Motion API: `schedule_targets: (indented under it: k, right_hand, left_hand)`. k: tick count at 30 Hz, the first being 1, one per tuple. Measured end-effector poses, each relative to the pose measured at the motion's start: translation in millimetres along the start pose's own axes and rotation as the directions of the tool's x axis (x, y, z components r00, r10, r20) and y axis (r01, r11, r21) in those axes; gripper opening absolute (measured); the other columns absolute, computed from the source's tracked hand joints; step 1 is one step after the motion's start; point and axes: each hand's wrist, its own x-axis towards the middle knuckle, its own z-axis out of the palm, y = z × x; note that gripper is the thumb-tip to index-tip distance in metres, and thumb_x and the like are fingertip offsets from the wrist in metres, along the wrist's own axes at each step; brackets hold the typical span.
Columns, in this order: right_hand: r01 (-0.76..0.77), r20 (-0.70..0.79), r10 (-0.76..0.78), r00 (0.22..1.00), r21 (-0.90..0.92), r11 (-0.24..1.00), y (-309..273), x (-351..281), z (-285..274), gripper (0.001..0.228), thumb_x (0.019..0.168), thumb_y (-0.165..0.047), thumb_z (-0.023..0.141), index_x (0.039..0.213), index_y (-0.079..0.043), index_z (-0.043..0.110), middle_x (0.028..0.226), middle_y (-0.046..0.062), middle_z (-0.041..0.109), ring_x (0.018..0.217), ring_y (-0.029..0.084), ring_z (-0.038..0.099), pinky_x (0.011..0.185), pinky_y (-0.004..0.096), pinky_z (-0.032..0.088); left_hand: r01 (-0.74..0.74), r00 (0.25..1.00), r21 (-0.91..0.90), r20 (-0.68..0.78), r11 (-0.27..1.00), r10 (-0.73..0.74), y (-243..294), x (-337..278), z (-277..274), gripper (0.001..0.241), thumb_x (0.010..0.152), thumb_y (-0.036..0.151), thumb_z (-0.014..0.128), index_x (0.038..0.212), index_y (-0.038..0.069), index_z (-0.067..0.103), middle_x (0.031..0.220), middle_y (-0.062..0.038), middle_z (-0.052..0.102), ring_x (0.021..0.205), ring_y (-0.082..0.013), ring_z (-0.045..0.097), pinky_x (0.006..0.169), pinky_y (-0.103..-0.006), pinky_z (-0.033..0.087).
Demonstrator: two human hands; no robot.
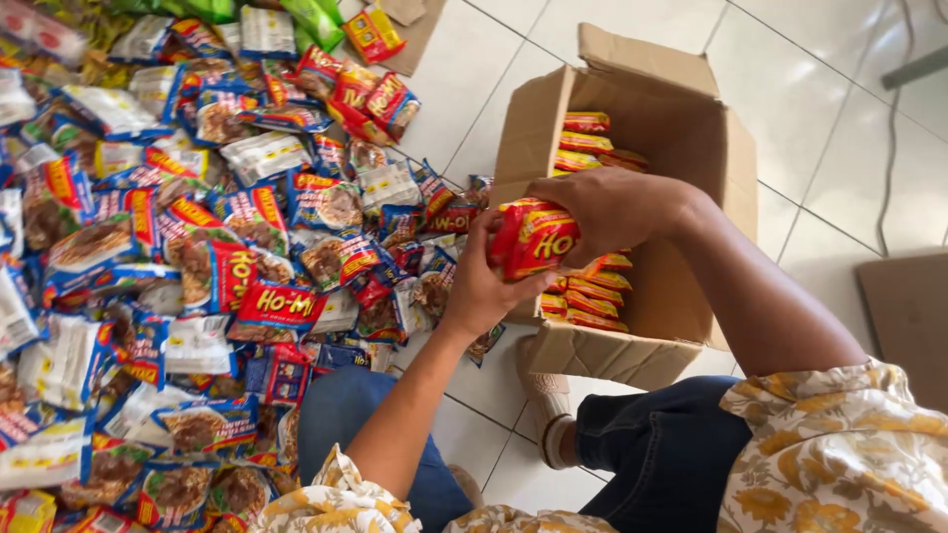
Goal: The recorder is packing individual packets of instant noodles from a large pile on the floor into a cardboard box.
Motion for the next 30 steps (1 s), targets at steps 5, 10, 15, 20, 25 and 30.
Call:
schedule_targets:
  k: [5,10,15,20,25,30]
  right_hand:
    - [-0.218,0.105,0.239,0.965,-0.18,0.959,100.0,-2.0,74.0,0.101,0.054,-0.028,0.094,0.145,-0.017,0.05,0.127,0.011,0.068,0.116,0.032,0.066,0.098,0.045,0.052]
    - [-0.039,0.271,0.014,0.963,0.085,0.996,139.7,64.9,187.3,0.101,0.058,-0.03,0.092,0.146,-0.014,0.047,0.124,0.016,0.069,0.115,0.034,0.066,0.096,0.046,0.052]
    - [-0.07,0.133,0.055,0.99,0.107,0.992,109.0,63.8,228.0,0.094,0.068,-0.037,0.085,0.148,-0.015,0.041,0.117,0.021,0.07,0.106,0.039,0.068,0.089,0.051,0.054]
    - [-0.1,0.014,0.1,0.995,-0.013,0.995,109.4,64.3,212.6,0.082,0.074,-0.044,0.081,0.139,-0.011,0.044,0.113,0.021,0.07,0.101,0.04,0.069,0.084,0.053,0.055]
    - [-0.137,-0.205,0.113,0.972,-0.108,0.985,111.3,68.2,217.6,0.073,0.079,-0.044,0.076,0.137,-0.009,0.047,0.122,0.014,0.065,0.121,0.032,0.058,0.095,0.05,0.049]
    - [-0.046,-0.152,-0.022,0.988,-0.434,0.9,128.6,75.9,237.0,0.069,0.091,-0.05,0.065,0.143,-0.008,0.047,0.141,0.012,0.052,0.135,0.031,0.044,0.106,0.053,0.039]
  left_hand:
    - [-0.136,0.987,0.524,-0.001,0.841,0.16,-19.8,5.5,12.6,0.098,0.071,0.033,0.096,0.147,0.005,0.04,0.133,-0.018,0.054,0.126,-0.0316,0.055,0.108,-0.0433,0.047]
    - [-0.061,0.998,0.642,0.021,0.764,0.062,-47.3,-3.7,16.5,0.079,0.078,0.018,0.084,0.145,0.008,0.044,0.133,-0.018,0.055,0.128,-0.0383,0.054,0.112,-0.0463,0.044]
    - [-0.046,0.999,0.633,0.015,0.773,0.048,-51.2,-4.7,18.2,0.076,0.079,0.016,0.079,0.145,0.008,0.044,0.135,-0.018,0.055,0.127,-0.0386,0.054,0.11,-0.0464,0.045]
    - [-0.039,0.999,0.621,0.024,0.783,0.03,-51.1,-3.8,16.1,0.077,0.079,0.016,0.079,0.146,0.009,0.042,0.135,-0.018,0.055,0.127,-0.0384,0.054,0.11,-0.0464,0.045]
    - [-0.025,0.999,0.602,0.035,0.798,0.005,-52.0,-1.2,14.9,0.075,0.078,0.015,0.079,0.144,0.009,0.043,0.135,-0.018,0.054,0.126,-0.0382,0.055,0.109,-0.0464,0.046]
    - [-0.025,1.0,0.599,0.016,0.801,0.019,-54.2,-2.6,14.8,0.072,0.078,0.014,0.078,0.142,0.009,0.045,0.133,-0.017,0.054,0.125,-0.0383,0.056,0.108,-0.0466,0.046]
